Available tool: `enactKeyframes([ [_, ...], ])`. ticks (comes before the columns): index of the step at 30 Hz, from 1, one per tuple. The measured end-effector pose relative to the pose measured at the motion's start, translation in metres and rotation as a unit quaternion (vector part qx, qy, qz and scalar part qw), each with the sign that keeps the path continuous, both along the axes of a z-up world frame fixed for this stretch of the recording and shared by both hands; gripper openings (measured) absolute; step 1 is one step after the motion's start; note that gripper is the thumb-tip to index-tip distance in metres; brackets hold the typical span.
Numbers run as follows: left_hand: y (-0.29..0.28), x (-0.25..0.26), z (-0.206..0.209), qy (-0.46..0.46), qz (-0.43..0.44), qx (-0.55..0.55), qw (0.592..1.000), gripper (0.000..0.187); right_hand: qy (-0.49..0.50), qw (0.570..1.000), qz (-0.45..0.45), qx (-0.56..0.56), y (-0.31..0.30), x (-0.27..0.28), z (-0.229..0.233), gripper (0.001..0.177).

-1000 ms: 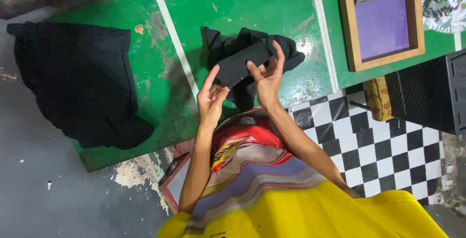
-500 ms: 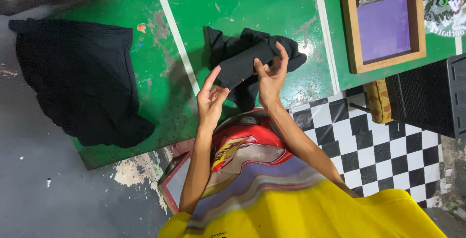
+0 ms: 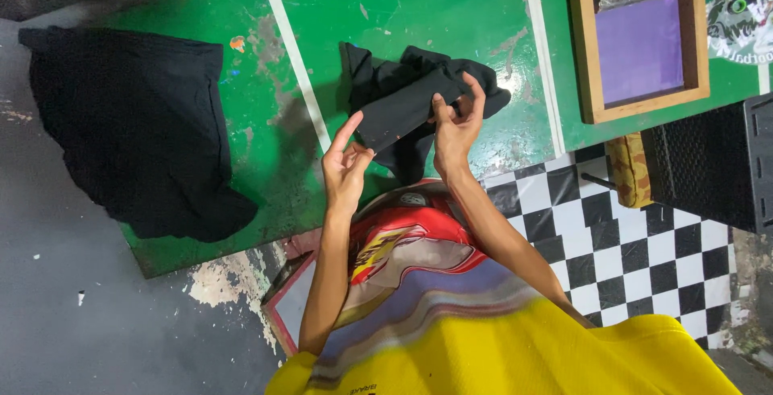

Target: The person uses a squeegee to apply purple ink through a screen printing frame onto a black t-shirt. After completing the print, the person removes the frame and folds the t-shirt on the green workbench.

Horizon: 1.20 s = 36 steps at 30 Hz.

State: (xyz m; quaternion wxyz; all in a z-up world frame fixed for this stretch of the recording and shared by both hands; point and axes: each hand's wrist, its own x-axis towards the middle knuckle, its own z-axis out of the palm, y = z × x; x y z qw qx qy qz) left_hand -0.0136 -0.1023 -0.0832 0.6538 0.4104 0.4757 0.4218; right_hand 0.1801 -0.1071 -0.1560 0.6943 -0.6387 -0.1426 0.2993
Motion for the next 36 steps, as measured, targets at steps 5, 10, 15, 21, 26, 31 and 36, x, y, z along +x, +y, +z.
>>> enactKeyframes([
  [5,-0.001,-0.002,-0.002,0.005,0.007,0.009,1.000,0.064,-0.001,1.000,-0.013,-0.016,-0.001,0.000,0.002,0.057],
  [10,-0.005,-0.005,-0.008,-0.001,-0.003,0.007,1.000,0.064,0.008,0.999,-0.027,-0.015,-0.002,-0.008,0.013,0.055],
  [15,-0.006,-0.002,0.015,0.021,-0.049,0.010,0.999,0.056,-0.025,0.998,-0.023,-0.047,-0.006,-0.014,0.020,0.053],
  [21,-0.023,-0.013,0.014,0.060,-0.095,-0.051,0.992,0.054,-0.041,0.998,0.047,0.003,-0.016,-0.010,0.050,0.072],
  [26,-0.042,-0.011,0.009,0.045,-0.097,-0.085,0.991,0.054,-0.050,0.997,0.053,-0.035,-0.037,0.000,0.053,0.067],
  [31,-0.061,-0.008,0.005,0.038,-0.104,-0.110,0.988,0.055,-0.019,0.995,0.031,-0.092,-0.056,0.019,0.036,0.062],
  [36,-0.088,-0.015,-0.012,0.031,-0.075,-0.119,0.990,0.054,-0.042,0.994,0.022,-0.098,-0.066,0.031,0.036,0.047],
])
